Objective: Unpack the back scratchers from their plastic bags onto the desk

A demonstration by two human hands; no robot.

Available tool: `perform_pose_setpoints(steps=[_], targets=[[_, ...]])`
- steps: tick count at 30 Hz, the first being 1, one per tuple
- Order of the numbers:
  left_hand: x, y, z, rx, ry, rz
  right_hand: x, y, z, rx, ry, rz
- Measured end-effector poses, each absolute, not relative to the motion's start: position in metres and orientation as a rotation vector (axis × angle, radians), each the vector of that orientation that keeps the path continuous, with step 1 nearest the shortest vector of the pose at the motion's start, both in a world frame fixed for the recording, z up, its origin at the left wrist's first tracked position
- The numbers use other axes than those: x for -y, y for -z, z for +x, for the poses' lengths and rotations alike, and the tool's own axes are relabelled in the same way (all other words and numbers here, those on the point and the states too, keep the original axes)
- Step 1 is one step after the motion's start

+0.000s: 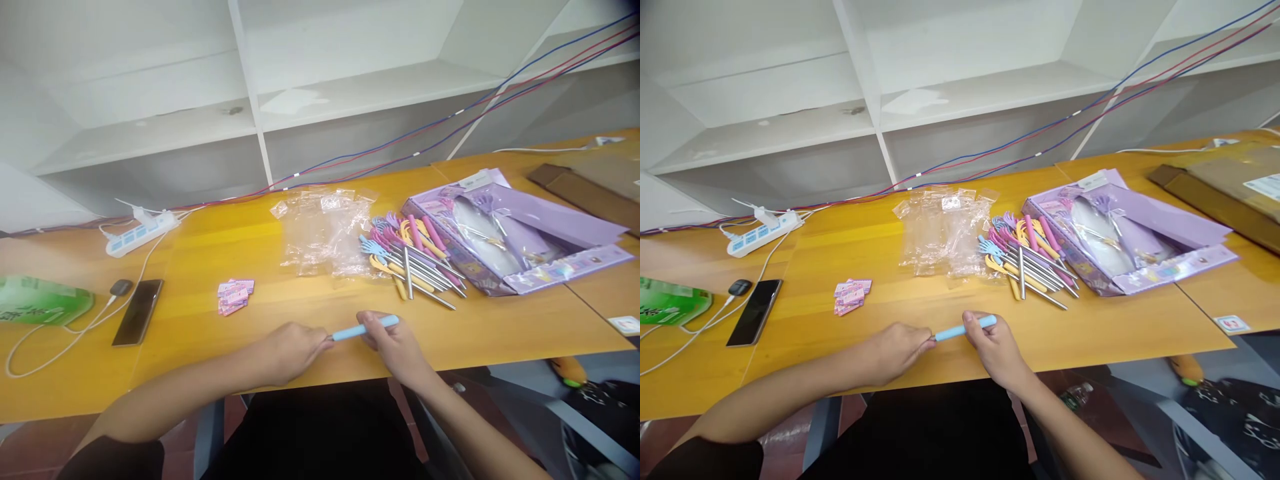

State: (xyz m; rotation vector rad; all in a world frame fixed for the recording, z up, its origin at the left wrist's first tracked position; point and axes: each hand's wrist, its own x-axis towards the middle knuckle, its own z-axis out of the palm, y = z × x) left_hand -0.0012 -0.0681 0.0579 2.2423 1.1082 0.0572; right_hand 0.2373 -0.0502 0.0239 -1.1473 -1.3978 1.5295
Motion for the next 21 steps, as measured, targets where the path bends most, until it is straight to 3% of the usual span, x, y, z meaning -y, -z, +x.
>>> perform_pose_setpoints(steps=[5,8,11,14,18,21], targets=[[0.088,-0.063,0.001,-0.689,-0.15,1.296,0.042,-0.054,0.264,1.87,-1.455,-0.761],[0.087,-0.056,0.006,-0.585,-0.198,1.121,0.036,-0.061,0.257,1.887,-1.299,-0.745],[0.068,-0.046,0.013,-0.906,-0.466,1.519,0.032,-0.06,0.231,1.533,-1.185,-0.981],[0.047,-0.036,0.023,-1.389,-0.702,1.958,0.034,-0.062,0.198,1.12,-1.396,-1.028],[0.04,-0.024,0.037,-1.902,-0.681,2.172,0.048,-0.081,0.165,0.783,-1.695,-0.842],[0.043,-0.02,0.039,-1.999,-0.693,2.162,0.062,-0.096,0.148,0.607,-1.74,-0.721]])
